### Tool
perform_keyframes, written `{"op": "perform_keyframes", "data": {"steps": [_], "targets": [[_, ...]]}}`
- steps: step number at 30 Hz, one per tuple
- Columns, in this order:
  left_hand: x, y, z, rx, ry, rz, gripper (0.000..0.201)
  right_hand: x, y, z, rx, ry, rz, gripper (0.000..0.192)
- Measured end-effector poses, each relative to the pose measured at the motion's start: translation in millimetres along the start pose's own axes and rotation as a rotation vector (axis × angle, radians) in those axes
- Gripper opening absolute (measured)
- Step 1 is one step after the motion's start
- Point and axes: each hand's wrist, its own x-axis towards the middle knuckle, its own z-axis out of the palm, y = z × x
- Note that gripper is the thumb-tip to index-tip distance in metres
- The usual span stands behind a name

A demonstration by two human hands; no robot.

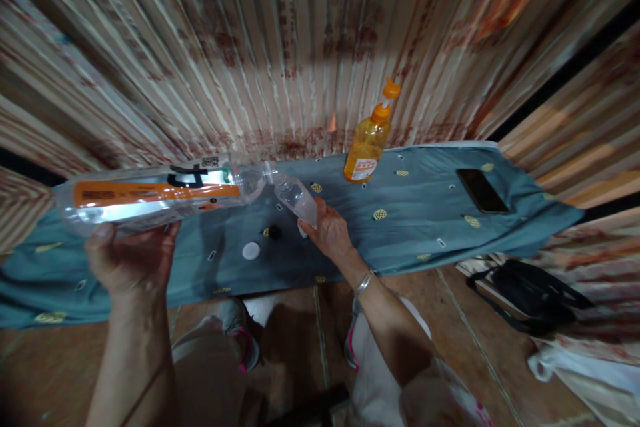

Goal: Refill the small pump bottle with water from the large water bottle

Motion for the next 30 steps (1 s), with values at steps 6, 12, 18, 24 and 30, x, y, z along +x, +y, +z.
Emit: {"op": "perform_keyframes", "data": {"steps": [6, 12, 18, 24, 30], "targets": [[1.3, -0.9, -1.0, -0.001, -0.006, -0.002, 0.075, -1.5, 2.2, 2.5, 0.022, 0.021, -0.007, 0.06], [2.6, -2.4, -1.9, 0.003, 0.035, -0.015, 0.075, -2.1, 3.8, 5.0, 0.005, 0.033, -0.02, 0.061], [2.8, -2.5, -2.5, 0.013, 0.037, -0.02, 0.074, -2.4, 4.5, 5.5, -0.002, 0.045, -0.019, 0.062], [2.6, -3.3, -3.3, 0.016, 0.028, -0.023, 0.068, -1.3, 2.4, 4.2, -0.026, 0.018, -0.008, 0.065], [2.2, -4.3, -2.4, -0.003, 0.036, -0.008, 0.063, -0.8, 2.0, 3.0, -0.008, 0.018, -0.005, 0.063]]}}
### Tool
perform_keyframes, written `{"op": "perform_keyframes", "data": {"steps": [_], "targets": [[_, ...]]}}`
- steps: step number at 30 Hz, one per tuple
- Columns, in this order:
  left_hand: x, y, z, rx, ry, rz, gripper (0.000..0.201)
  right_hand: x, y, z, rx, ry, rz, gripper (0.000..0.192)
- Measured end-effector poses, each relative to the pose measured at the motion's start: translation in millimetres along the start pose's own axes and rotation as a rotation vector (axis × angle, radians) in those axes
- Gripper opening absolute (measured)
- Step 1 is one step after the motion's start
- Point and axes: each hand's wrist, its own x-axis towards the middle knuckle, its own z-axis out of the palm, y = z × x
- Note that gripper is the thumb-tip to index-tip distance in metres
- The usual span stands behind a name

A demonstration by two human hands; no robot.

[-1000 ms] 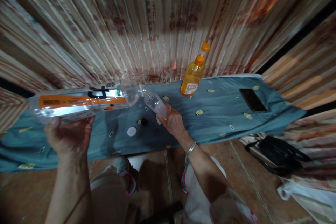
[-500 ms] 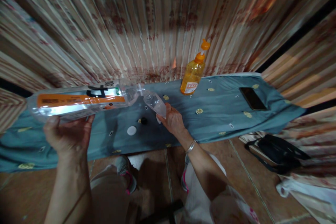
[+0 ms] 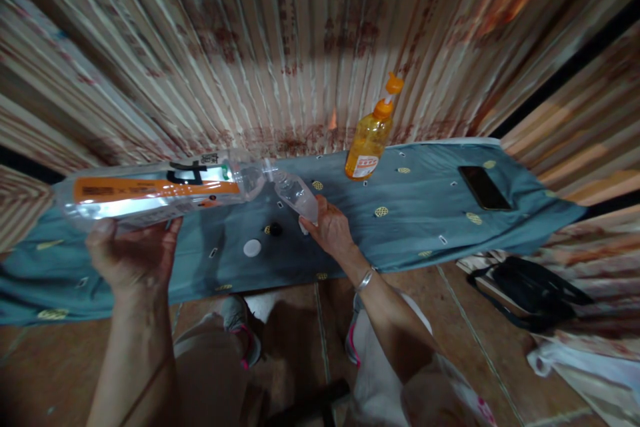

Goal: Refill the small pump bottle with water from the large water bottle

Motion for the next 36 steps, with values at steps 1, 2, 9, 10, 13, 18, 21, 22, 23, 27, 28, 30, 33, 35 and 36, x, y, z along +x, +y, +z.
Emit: {"op": "perform_keyframes", "data": {"steps": [1, 2, 9, 10, 13, 18, 21, 22, 23, 27, 28, 30, 33, 35, 36], "targets": [[-0.3, 0.2, 0.3, 0.0, -0.002, 0.0, 0.064, -0.2, 0.5, 0.2, 0.005, 0.003, -0.006, 0.063], [-0.6, 0.4, 0.6, 0.001, -0.004, -0.002, 0.065, -0.5, 1.0, 0.5, 0.011, 0.006, -0.013, 0.064], [-0.9, 0.9, 1.2, -0.009, -0.007, 0.003, 0.064, -0.9, 2.2, -0.8, 0.061, -0.009, 0.005, 0.063], [-0.6, 0.8, 1.1, -0.009, -0.01, 0.006, 0.064, -0.7, 1.9, -1.2, 0.066, -0.011, 0.01, 0.063], [-0.4, 0.9, 0.8, -0.002, -0.002, 0.001, 0.062, -0.3, 1.5, -2.2, 0.079, -0.016, 0.021, 0.062], [-2.7, 3.1, 2.5, 0.012, 0.01, -0.02, 0.052, -0.5, 1.9, -2.8, 0.102, -0.011, 0.019, 0.062], [-3.7, 4.0, 4.0, 0.012, 0.015, -0.023, 0.056, -0.6, 1.6, -3.2, 0.096, -0.014, 0.026, 0.06], [-3.7, 4.0, 4.1, 0.011, 0.013, -0.021, 0.058, -0.5, 1.4, -3.4, 0.091, -0.017, 0.027, 0.06], [-3.5, 3.9, 4.0, 0.01, 0.007, -0.018, 0.059, -0.4, 1.1, -3.6, 0.085, -0.019, 0.027, 0.06], [-2.6, 3.5, 1.5, 0.023, -0.025, -0.014, 0.062, 0.2, 0.3, -4.7, 0.061, -0.026, 0.02, 0.061], [-2.5, 3.5, 0.9, 0.029, -0.028, -0.015, 0.062, 0.3, 0.2, -4.8, 0.059, -0.029, 0.021, 0.062], [-2.5, 3.7, 0.3, 0.033, -0.032, -0.017, 0.062, 0.1, 0.4, -4.9, 0.064, -0.031, 0.025, 0.062], [-2.9, 3.9, 1.1, 0.029, -0.035, -0.009, 0.061, -0.5, 1.2, -4.3, 0.082, -0.018, 0.019, 0.059], [-3.1, 4.0, 2.0, 0.025, -0.026, -0.009, 0.062, -0.8, 1.6, -3.7, 0.087, -0.01, 0.013, 0.059], [-3.2, 4.0, 2.4, 0.024, -0.017, -0.011, 0.063, -0.8, 1.7, -3.4, 0.087, -0.01, 0.013, 0.06]]}}
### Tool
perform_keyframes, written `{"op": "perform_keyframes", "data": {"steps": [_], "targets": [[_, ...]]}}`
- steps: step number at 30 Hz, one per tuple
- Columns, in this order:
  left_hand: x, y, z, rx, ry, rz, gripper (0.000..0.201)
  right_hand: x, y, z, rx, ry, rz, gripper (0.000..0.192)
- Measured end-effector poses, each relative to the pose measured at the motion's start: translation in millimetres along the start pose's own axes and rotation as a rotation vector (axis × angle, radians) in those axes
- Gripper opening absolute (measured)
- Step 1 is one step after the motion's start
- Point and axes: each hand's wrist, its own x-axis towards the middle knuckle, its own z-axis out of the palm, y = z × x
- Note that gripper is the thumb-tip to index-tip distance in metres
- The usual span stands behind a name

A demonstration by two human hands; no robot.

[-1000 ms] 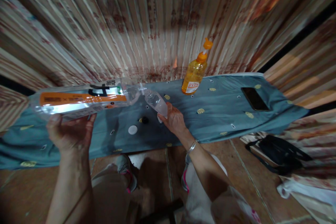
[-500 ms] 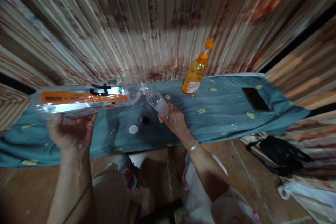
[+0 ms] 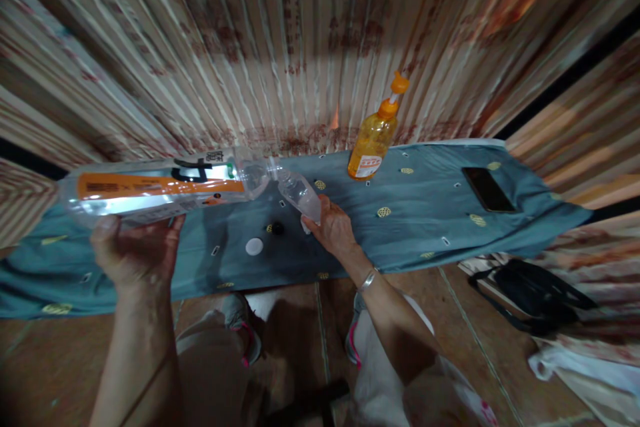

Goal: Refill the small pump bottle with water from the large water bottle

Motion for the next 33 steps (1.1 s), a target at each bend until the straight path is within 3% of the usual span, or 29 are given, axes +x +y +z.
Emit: {"op": "perform_keyframes", "data": {"steps": [22, 33], "targets": [[-0.3, 0.9, 1.7, -0.014, 0.009, -0.004, 0.066, 0.2, -0.3, -1.0, 0.013, -0.007, 0.016, 0.057], [2.3, -0.6, 0.9, -0.025, 0.052, -0.021, 0.048, 0.1, -0.3, 0.4, -0.006, 0.004, -0.002, 0.057]]}}
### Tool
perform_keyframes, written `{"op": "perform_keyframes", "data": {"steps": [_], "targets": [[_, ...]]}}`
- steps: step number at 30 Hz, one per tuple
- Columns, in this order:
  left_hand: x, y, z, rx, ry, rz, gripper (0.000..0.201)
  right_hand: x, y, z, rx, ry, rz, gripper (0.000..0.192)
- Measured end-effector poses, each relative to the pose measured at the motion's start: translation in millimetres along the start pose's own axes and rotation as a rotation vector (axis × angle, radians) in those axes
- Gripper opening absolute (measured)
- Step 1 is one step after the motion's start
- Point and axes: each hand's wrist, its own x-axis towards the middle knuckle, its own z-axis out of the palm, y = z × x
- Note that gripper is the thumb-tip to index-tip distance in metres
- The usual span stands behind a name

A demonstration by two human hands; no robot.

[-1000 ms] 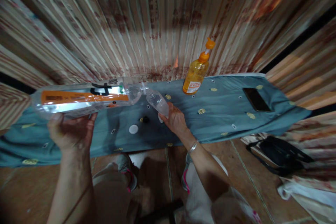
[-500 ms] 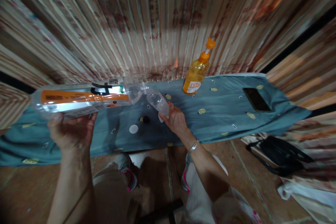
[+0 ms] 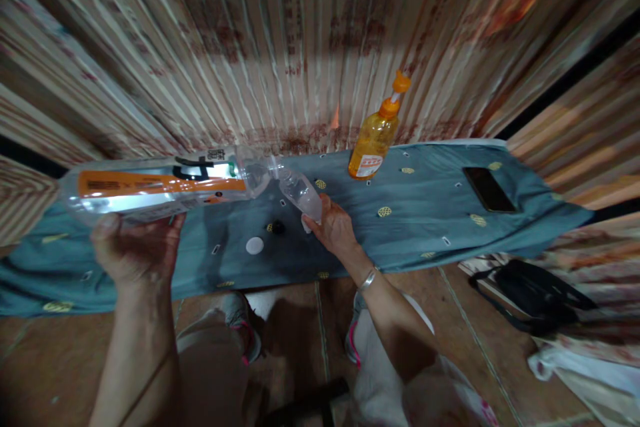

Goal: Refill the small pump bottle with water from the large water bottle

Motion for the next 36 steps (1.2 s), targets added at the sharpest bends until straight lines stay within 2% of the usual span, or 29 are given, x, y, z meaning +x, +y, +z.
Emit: {"op": "perform_keyframes", "data": {"steps": [9, 23, 29, 36], "targets": [[-0.8, 1.2, 1.9, -0.033, -0.003, -0.001, 0.053, 0.6, -1.9, -3.5, 0.001, -0.024, 0.024, 0.058], [-0.1, 0.1, -2.2, -0.04, -0.051, 0.015, 0.08, 1.1, -2.1, -4.6, -0.034, -0.042, 0.026, 0.06], [-1.4, 1.3, -0.3, -0.035, -0.044, 0.011, 0.08, 0.8, -1.4, -4.3, -0.006, -0.025, 0.005, 0.053], [-2.3, 1.7, 1.1, -0.028, -0.036, 0.011, 0.075, 1.3, -1.4, -4.0, -0.024, -0.033, 0.015, 0.055]]}}
